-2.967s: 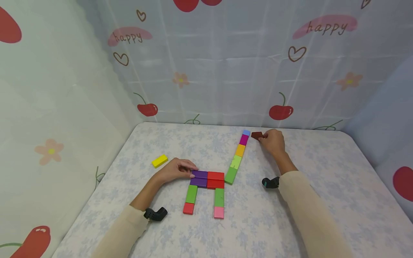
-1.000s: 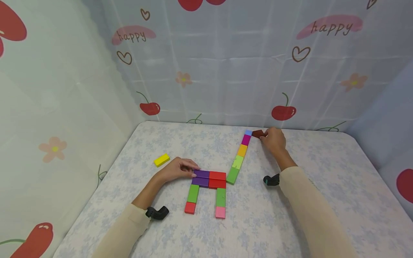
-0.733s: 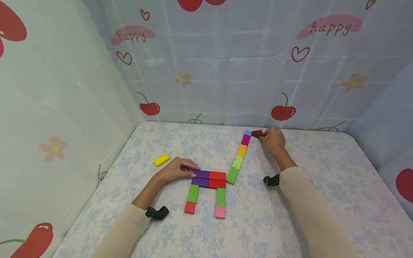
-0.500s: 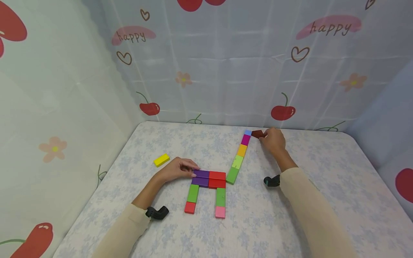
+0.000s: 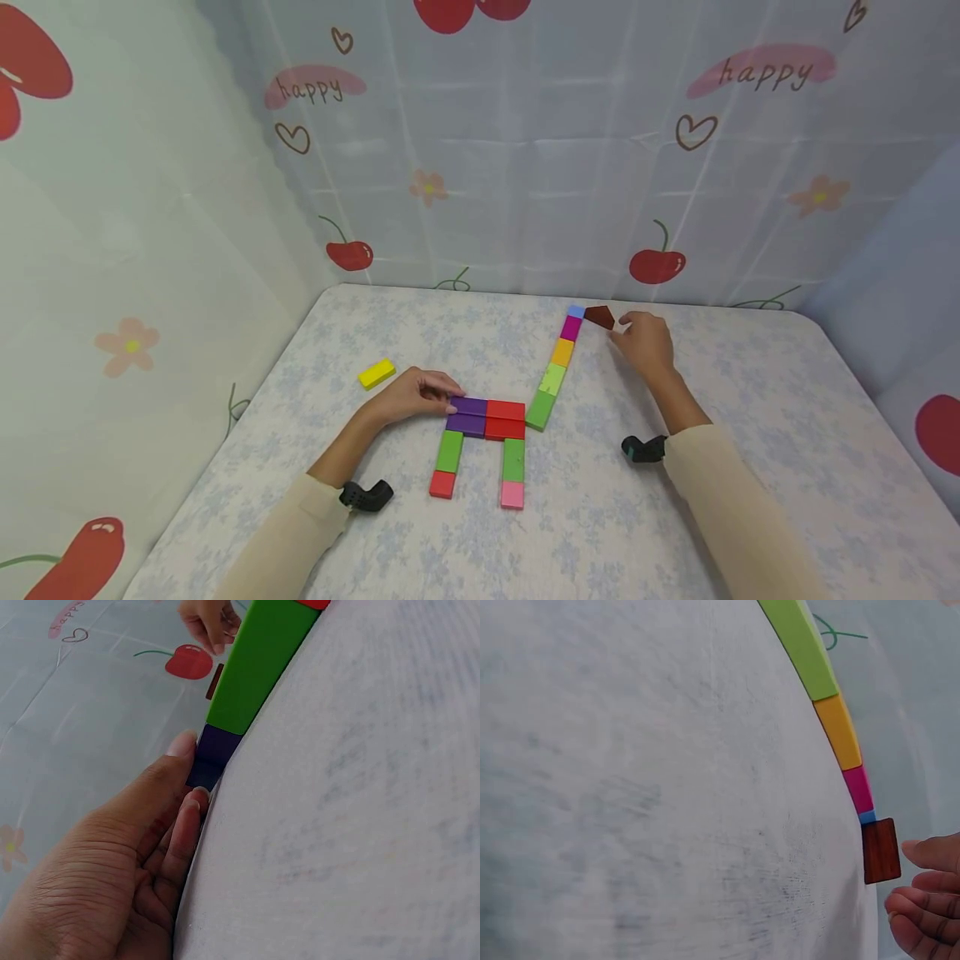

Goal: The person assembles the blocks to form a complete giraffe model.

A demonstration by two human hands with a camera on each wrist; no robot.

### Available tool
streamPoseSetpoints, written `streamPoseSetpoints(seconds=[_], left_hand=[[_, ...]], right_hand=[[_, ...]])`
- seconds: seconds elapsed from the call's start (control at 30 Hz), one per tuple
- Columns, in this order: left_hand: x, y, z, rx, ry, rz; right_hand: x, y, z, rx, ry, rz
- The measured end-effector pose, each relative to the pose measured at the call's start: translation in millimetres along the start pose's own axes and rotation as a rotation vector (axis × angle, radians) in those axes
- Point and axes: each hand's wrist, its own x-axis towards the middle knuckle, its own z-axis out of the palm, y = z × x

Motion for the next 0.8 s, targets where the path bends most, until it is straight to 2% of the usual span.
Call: streamPoseSetpoints(seconds=[0.3, 0.53, 0.8], left_hand=[[0.1, 0.6, 0.4, -0.001, 0.001, 0.006], [0.0, 1.6, 1.9, 0.001, 0.004, -0.005], [0.0, 2.0, 0.6, 0.0, -0.002, -0.002]], right_hand=[[-34.5, -19.6, -8.1, 0.006, 0.012, -0.054], [-60.5, -31.9, -5.7, 0.036, -0.021, -0.155], [-86.4, -54.2, -6.7, 0.049, -0.065, -0.197]])
